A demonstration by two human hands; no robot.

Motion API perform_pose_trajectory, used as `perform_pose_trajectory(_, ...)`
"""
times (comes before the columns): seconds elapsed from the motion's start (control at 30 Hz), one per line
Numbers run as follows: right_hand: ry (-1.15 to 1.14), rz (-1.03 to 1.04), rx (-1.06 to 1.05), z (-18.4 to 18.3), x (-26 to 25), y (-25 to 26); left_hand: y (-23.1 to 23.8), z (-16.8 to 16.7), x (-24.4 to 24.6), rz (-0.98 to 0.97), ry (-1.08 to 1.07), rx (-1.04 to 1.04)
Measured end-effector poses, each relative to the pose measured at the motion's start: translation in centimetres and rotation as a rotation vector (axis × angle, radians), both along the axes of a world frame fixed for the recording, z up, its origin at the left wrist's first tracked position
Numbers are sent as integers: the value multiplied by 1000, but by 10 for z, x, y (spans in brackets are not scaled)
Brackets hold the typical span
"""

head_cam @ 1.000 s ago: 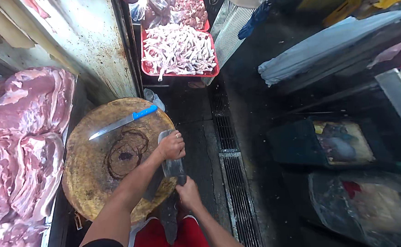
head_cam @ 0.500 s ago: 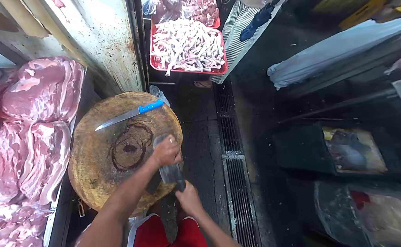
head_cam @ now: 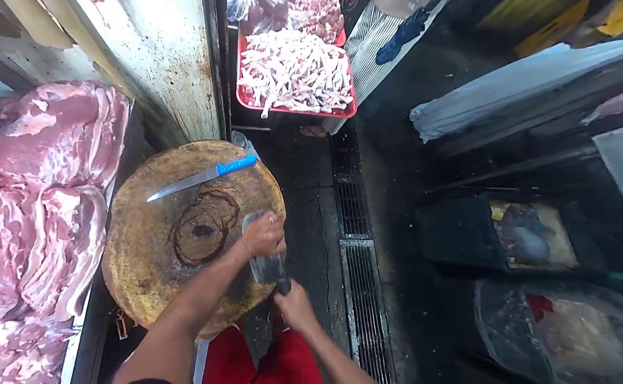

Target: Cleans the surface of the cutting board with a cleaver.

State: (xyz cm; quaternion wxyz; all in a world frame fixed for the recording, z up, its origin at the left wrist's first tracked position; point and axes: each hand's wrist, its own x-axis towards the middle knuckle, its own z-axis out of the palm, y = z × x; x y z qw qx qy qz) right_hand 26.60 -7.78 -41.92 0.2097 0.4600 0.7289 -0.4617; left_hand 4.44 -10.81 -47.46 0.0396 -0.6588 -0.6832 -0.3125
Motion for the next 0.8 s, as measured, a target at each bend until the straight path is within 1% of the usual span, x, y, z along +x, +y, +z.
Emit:
perform_pose_trajectory(0.07, 29, -26, 25, 0, -38, 19, 29, 4, -37, -20, 68, -67)
perform_pose_trajectory(0.1, 39, -45, 32, -2, -47, 21, 39, 0, -47, -34, 111, -72)
perform_pose_trajectory(0.17, 44, -78, 15, -5, -39, 14, 42, -10, -41, -65, 126, -91)
perform_pose_trajectory(0.2, 37, -84, -17, -4, -24, 7, 33, -15, -25, -73, 91, -114)
perform_pose_trajectory(0.27, 6, -53, -96, -1, 25, -6, 1, -16, 25, -34, -15, -127)
perform_pose_trajectory(0.33, -93, 67, -201, 15, 75, -7, -38, -8, 86, 94, -110, -165)
perform_pose_trajectory(0.4, -209, 254, -280, 36, 103, 16, -64, 2, 137, 297, -200, -212)
perform_pose_trajectory(0.47, -285, 418, -306, 51, 100, 56, -63, 13, 160, 494, -282, -271)
perform_pose_trajectory(0.5, -308, 460, -325, 60, 92, 74, -56, 19, 162, 551, -329, -290)
perform_pose_trajectory(0.53, -322, 482, -333, 67, 78, 90, -44, 21, 153, 577, -351, -284)
perform_pose_trajectory(0.6, -318, 462, -329, 72, 48, 107, -17, 16, 121, 544, -349, -270)
perform_pose_trajectory(0.63, -317, 440, -335, 73, 43, 107, -9, 12, 112, 511, -360, -297)
perform_pose_trajectory(0.7, -338, 422, -376, 79, 50, 103, -15, 10, 126, 516, -388, -330)
perform_pose_trajectory(0.77, -366, 462, -401, 81, 58, 107, -27, 18, 145, 584, -411, -306)
perform_pose_trajectory(0.8, -364, 477, -398, 78, 58, 110, -28, 22, 146, 606, -411, -299)
